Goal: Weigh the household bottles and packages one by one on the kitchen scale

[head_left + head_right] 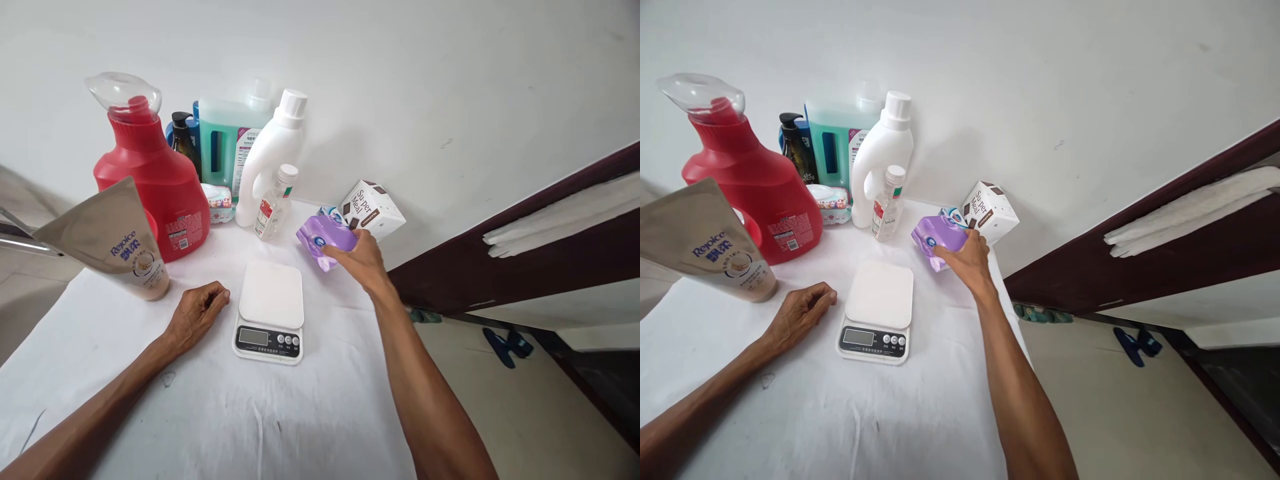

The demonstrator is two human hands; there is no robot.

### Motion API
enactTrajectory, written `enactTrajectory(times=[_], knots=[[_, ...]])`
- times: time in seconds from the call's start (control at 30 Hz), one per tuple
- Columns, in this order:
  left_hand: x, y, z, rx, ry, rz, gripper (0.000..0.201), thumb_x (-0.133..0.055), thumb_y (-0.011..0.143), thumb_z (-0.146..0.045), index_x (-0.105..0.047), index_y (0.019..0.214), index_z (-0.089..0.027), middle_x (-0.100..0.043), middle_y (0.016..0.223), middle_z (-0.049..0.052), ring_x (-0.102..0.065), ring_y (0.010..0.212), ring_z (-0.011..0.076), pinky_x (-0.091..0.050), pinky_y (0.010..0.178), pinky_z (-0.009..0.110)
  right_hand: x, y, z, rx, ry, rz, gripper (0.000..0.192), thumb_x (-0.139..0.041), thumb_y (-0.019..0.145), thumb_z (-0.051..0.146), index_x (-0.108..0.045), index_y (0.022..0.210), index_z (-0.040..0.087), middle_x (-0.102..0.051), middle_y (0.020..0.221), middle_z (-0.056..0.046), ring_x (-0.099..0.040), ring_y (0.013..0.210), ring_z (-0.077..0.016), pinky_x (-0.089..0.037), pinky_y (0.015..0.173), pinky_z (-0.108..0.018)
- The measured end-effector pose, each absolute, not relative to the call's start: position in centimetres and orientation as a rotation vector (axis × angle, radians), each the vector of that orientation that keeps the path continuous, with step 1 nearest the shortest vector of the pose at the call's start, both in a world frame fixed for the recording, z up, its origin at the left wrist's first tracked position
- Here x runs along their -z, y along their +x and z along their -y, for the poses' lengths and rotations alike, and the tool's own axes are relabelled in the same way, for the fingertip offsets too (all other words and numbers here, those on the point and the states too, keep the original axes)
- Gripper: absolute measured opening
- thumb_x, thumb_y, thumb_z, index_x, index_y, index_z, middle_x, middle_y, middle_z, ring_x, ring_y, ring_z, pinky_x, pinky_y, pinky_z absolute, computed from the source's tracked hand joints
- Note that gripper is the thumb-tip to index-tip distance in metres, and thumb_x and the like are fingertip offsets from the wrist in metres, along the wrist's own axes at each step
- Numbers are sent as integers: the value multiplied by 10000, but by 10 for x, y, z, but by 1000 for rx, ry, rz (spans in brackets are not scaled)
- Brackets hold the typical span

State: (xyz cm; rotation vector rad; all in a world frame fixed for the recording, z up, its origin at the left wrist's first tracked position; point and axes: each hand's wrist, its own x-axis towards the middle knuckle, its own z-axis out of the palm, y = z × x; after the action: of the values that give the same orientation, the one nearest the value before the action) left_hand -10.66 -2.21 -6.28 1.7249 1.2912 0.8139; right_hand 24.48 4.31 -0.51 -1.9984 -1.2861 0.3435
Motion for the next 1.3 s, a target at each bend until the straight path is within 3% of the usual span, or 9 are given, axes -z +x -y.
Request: enactTrajectory(times=[0.2,0.37,0.43,0.5,0.57,0.63,0.77,1.07,1.3], knots=[[63,-107,22,-815,1706,-1281,400,-490,978,-502,-588,745,-192,-463,586,-37,-413,568,125,-319,543,260,43,212,-106,-167,-2032,1139,774,-892,609,347,-542,1265,130,-469,1378,-264,-413,1350,-499,-320,1162,-649],[62,-107,21,-818,1692,-1275,397,-487,977,-492,-570,731,-191,-461,591,-35,-409,569,121,-319,545,260,50,205,-98,43,-1937,1188,747,-855,713,539,-538,1270,153,-372,1517,-291,-360,1406,-491,-353,1135,-657],[62,-107,21,-811,1696,-1278,396,-484,978,-488,-568,732,-189,-466,601,-34,-408,572,118,-318,549,260,47,207,-85,105,-1910,1293,615,-794,772,586,-579,1177,175,-524,1378,-257,-473,1311,-447,-421,1072,-614],[62,-106,22,-806,1705,-1284,395,-481,978,-483,-570,733,-187,-466,606,-33,-408,573,117,-317,553,261,43,207,-76,-20,-1900,1403,377,-700,849,550,-603,994,215,-670,1059,-157,-609,1079,-374,-472,988,-551],[62,-106,22,-806,1709,-1287,399,-479,979,-487,-571,732,-187,-462,603,-34,-409,572,118,-316,555,262,40,207,-74,-226,-1885,1478,255,-619,885,480,-585,811,239,-673,797,-69,-642,850,-302,-493,916,-489],[62,-106,22,-809,1707,-1281,405,-476,980,-494,-574,733,-188,-461,598,-35,-412,571,120,-319,557,263,39,206,-81,-355,-1850,1515,238,-578,879,417,-581,720,241,-680,723,-39,-648,777,-264,-499,884,-440],[62,-106,21,-818,1699,-1270,409,-471,982,-500,-570,736,-189,-466,595,-35,-415,576,123,-327,566,267,42,204,-108,-406,-1787,1511,150,-584,834,352,-660,817,225,-765,877,-52,-702,891,-258,-514,916,-406],[68,-108,22,-826,1692,-1254,395,-464,981,-485,-556,739,-186,-424,610,-39,-391,586,120,-305,574,274,55,224,-138,-492,-1757,1521,370,-690,768,355,-730,1101,200,-751,1241,-127,-664,1213,-320,-465,1107,-518],[71,-107,22,-846,1707,-1251,382,-454,982,-450,-578,743,-178,-444,633,-32,-389,608,121,-301,591,278,43,232,-117,-529,-1706,1565,469,-776,749,439,-713,1169,239,-703,1368,-146,-643,1268,-358,-491,1085,-573]])
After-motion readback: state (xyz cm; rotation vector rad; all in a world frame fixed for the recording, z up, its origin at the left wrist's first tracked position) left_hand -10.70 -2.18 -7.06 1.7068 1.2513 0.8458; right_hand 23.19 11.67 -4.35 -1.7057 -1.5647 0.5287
